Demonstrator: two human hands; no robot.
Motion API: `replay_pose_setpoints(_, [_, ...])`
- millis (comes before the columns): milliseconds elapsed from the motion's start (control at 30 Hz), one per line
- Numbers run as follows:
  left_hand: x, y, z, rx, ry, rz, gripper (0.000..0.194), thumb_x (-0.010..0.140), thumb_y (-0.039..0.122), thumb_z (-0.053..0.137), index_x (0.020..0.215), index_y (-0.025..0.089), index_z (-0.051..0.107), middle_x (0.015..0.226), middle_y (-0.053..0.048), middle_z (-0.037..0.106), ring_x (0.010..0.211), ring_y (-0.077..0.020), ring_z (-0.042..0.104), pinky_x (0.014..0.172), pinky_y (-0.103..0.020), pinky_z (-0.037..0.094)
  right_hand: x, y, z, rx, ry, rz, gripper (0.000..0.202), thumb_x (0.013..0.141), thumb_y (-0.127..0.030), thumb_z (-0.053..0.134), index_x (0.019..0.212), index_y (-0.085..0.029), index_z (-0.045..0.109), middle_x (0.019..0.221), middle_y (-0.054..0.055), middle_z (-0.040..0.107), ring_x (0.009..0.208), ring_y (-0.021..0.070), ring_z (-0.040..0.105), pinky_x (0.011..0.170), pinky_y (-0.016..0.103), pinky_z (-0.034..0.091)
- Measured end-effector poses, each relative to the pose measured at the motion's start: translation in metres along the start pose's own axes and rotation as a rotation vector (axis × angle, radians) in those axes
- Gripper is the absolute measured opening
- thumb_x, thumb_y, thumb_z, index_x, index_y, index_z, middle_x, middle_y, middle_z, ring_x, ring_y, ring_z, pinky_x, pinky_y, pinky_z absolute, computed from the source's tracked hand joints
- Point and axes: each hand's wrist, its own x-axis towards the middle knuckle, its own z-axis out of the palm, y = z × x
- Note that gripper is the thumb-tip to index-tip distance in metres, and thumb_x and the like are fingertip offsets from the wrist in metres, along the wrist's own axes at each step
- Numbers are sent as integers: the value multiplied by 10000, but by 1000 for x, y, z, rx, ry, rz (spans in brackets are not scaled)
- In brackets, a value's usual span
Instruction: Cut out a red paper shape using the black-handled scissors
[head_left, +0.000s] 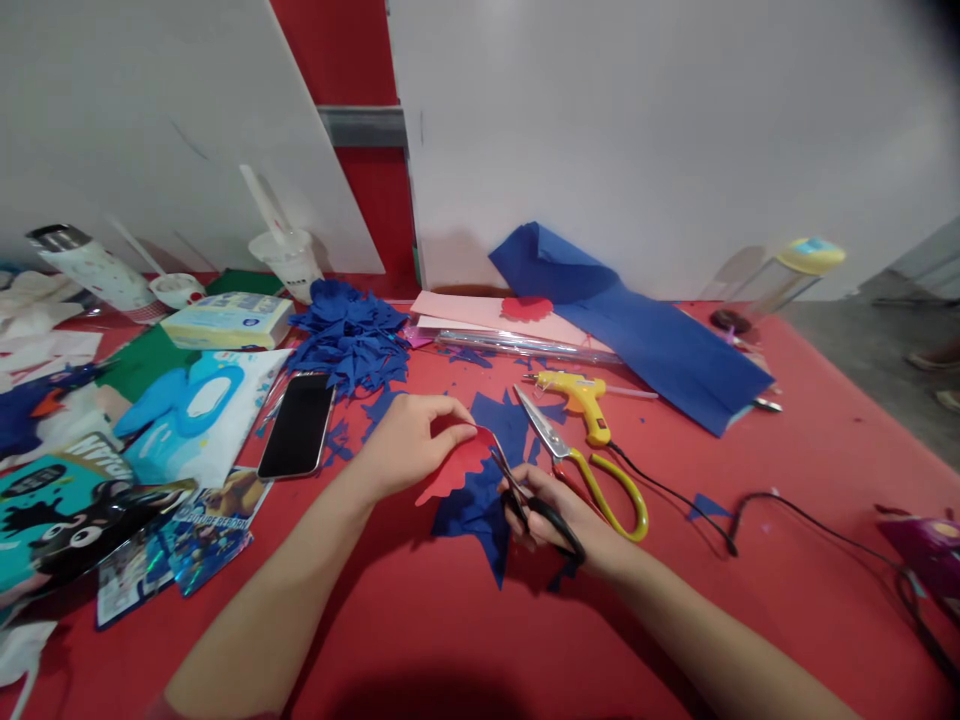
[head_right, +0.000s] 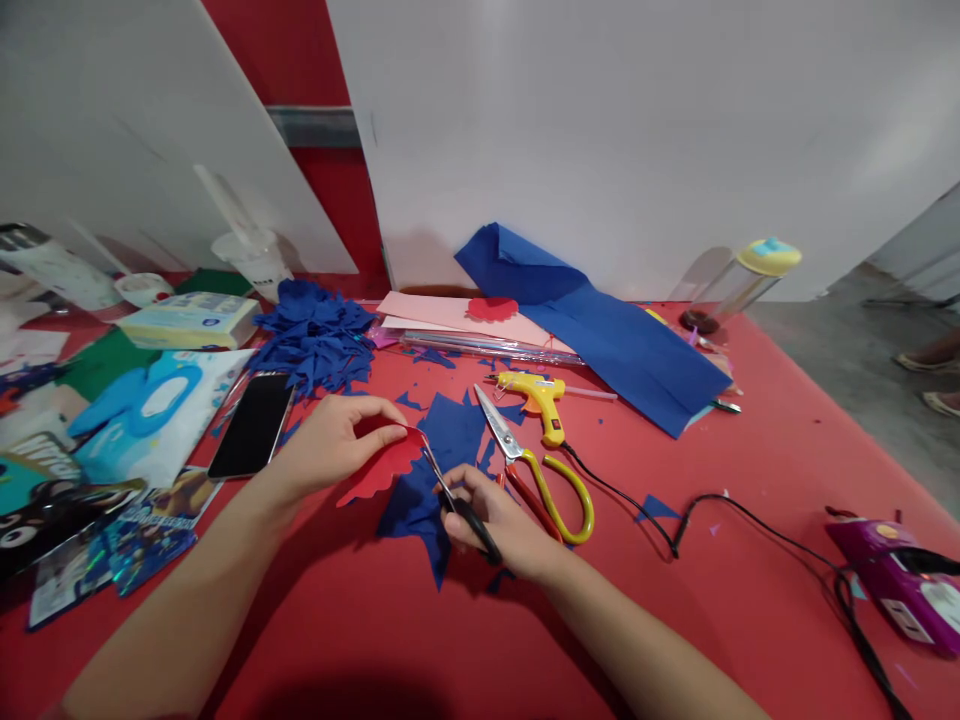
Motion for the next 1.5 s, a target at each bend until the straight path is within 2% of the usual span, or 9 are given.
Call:
replay_pose_setpoints(467, [-2, 1, 4, 0, -19, 80, 147, 781, 249, 555, 709, 181, 663, 706, 12, 703, 655, -120, 617, 646, -203, 436, -1, 3, 1, 117, -95, -15, 492, 708, -561, 612, 944, -184, 403, 609, -69, 396, 476, 72, 332, 467, 227, 248])
replay_pose_setpoints(1200, [-4, 5, 3, 3, 34, 122, 139, 782, 252, 557, 724, 184, 664, 710, 7, 703, 662, -131, 624, 644, -213, 452, -3, 4, 4, 179, -62, -33, 474, 704, -553, 621, 942, -185, 440, 608, -63, 420, 469, 66, 344, 446, 206, 265])
replay_pose_setpoints(1500, [-4, 6, 8, -22, 95, 111, 123, 786, 263, 564, 773, 190, 662, 795, -4, 718, 742, -155, 648, 720, -235, 470, -2, 5, 4, 158, -7, -62, 482, 689, -575, 619, 931, -192, 454, 601, -62, 421, 445, 64, 320, 433, 210, 259])
